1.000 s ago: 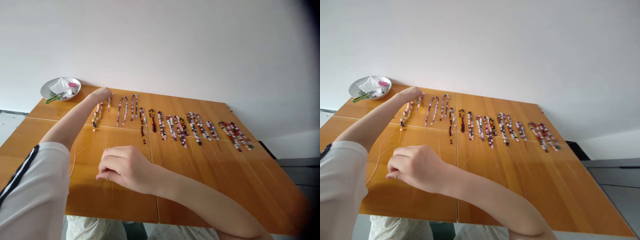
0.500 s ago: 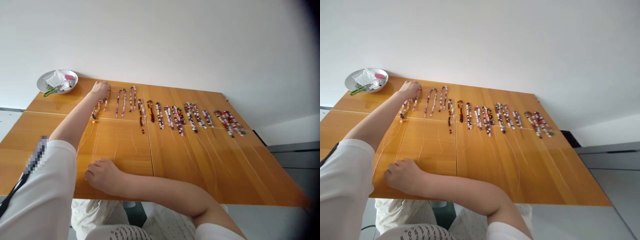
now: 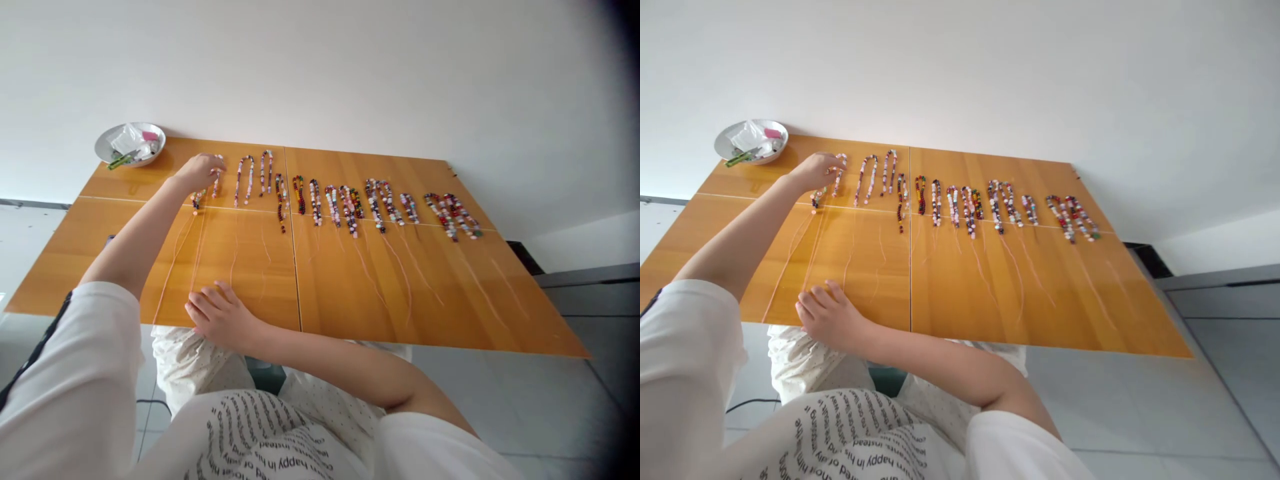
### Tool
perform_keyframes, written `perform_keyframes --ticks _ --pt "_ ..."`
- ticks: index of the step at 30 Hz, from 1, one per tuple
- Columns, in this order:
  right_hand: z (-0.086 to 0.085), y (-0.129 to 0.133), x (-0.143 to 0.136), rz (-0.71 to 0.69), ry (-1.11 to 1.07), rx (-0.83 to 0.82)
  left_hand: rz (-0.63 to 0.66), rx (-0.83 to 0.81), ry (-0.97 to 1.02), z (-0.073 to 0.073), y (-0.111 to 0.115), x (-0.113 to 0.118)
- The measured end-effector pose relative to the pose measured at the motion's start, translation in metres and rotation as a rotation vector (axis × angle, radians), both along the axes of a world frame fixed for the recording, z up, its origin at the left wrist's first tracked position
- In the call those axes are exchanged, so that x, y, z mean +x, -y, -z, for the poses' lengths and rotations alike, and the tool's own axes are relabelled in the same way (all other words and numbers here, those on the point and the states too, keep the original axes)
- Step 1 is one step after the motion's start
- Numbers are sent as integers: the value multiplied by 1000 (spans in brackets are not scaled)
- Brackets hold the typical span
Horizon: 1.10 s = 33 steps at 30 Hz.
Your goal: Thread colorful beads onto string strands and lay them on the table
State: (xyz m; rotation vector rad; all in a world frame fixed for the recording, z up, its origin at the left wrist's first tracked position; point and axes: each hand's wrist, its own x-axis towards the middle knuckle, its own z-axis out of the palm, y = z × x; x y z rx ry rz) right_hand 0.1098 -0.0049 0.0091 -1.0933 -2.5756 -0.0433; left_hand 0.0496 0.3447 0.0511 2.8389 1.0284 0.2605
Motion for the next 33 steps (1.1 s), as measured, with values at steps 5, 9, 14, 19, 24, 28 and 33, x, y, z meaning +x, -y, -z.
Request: perform_keyframes --ticks 5,9,14,19,24,28,33 --pt "6 38 4 -74 -62 72 152 30 40 15 79 -18" --pt "4 42 23 10 -241 -36 242 33 -14 34 140 -34" --pt "0 0 67 326 -287 -142 232 84 -54 31 181 -52" --pt "0 -43 81 377 -189 -228 222 148 -114 22 201 -61" --pt "1 -43 83 388 -119 -243 235 183 -152 21 209 -76" --pt "-3 -30 96 415 -74 -222 235 194 -157 20 207 -92" --pt "-7 -36 94 398 -22 -245 243 203 -144 23 205 -100"
